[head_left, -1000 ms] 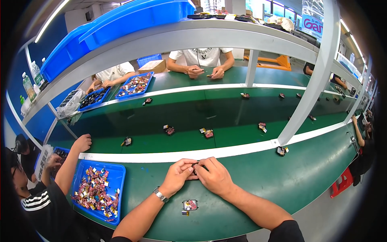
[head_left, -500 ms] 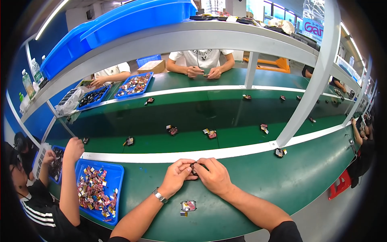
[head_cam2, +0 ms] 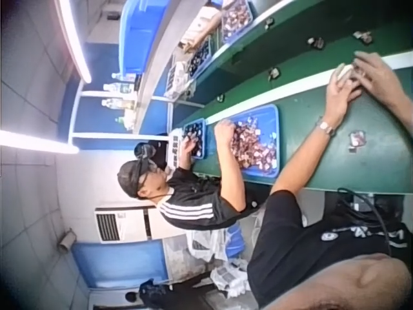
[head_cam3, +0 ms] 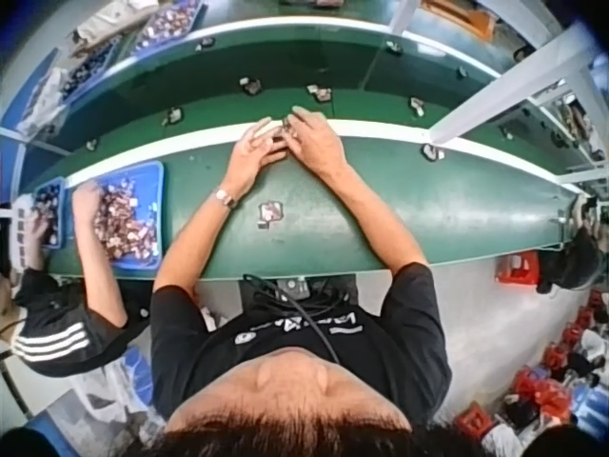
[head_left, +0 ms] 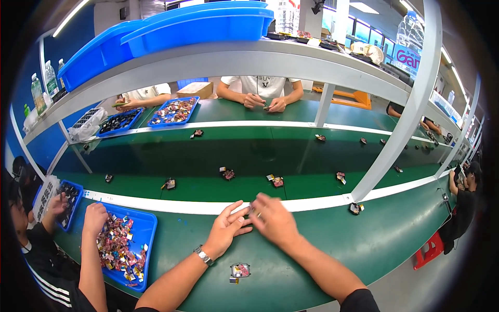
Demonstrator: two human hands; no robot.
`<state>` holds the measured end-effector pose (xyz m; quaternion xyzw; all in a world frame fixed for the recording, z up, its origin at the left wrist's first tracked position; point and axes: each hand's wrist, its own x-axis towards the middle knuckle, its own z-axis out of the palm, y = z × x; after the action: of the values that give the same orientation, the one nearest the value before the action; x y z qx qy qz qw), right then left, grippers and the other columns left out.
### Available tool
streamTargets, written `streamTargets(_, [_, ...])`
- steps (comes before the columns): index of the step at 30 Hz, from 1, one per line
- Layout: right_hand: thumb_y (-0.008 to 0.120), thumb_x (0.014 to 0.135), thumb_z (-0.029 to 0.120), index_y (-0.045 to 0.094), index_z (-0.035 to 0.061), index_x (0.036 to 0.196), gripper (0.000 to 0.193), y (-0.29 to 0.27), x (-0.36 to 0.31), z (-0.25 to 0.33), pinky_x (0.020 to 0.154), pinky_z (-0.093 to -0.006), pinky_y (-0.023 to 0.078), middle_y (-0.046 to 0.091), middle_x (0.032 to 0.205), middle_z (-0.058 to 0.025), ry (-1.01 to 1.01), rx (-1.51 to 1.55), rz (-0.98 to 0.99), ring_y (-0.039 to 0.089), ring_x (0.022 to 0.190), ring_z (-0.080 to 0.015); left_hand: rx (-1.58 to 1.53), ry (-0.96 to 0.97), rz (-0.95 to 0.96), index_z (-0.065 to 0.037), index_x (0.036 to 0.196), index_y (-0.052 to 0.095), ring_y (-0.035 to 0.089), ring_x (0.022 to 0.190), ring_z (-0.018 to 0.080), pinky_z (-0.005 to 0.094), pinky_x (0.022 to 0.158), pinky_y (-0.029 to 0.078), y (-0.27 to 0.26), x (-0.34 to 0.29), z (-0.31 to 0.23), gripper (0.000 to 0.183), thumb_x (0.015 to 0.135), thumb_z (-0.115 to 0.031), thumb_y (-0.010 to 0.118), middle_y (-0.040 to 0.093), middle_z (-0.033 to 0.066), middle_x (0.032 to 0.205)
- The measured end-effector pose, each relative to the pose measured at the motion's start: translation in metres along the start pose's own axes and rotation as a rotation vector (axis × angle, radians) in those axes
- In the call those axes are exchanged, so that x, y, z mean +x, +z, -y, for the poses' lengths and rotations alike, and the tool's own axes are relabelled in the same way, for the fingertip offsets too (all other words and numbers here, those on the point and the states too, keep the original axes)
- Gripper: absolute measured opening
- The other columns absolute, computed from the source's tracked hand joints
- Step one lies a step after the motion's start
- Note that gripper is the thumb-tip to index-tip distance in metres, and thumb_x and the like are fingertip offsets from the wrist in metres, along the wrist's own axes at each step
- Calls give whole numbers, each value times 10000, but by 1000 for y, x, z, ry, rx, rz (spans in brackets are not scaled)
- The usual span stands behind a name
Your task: Manually assembling small electronic components on a factory production line.
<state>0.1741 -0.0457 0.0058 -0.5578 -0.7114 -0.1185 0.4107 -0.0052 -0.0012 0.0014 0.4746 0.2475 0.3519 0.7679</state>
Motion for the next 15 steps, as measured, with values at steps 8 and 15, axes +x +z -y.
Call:
streamTargets(8, [767, 775, 205, 656, -21, 1090, 403, -13, 6, -148, 874, -419, 491, 675, 1090, -156, 570, -226, -49, 607, 986, -350, 94, -16, 87, 13, 1353, 430, 569, 1212, 286, 389, 980, 526, -2, 7, 1, 376, 985, -46, 485, 486, 185, 1403])
streamTargets(15, [788, 772, 311, 583, -22, 1090, 504, 2, 22, -94, 843, -431, 473, 637, 959, -185, 480, -268, -52, 564, 940, -353, 141, -3, 82, 15, 1293, 467, 604, 1155, 273, 388, 936, 544, -8, 4, 0, 314, 988, -57, 485, 547, 199, 1316])
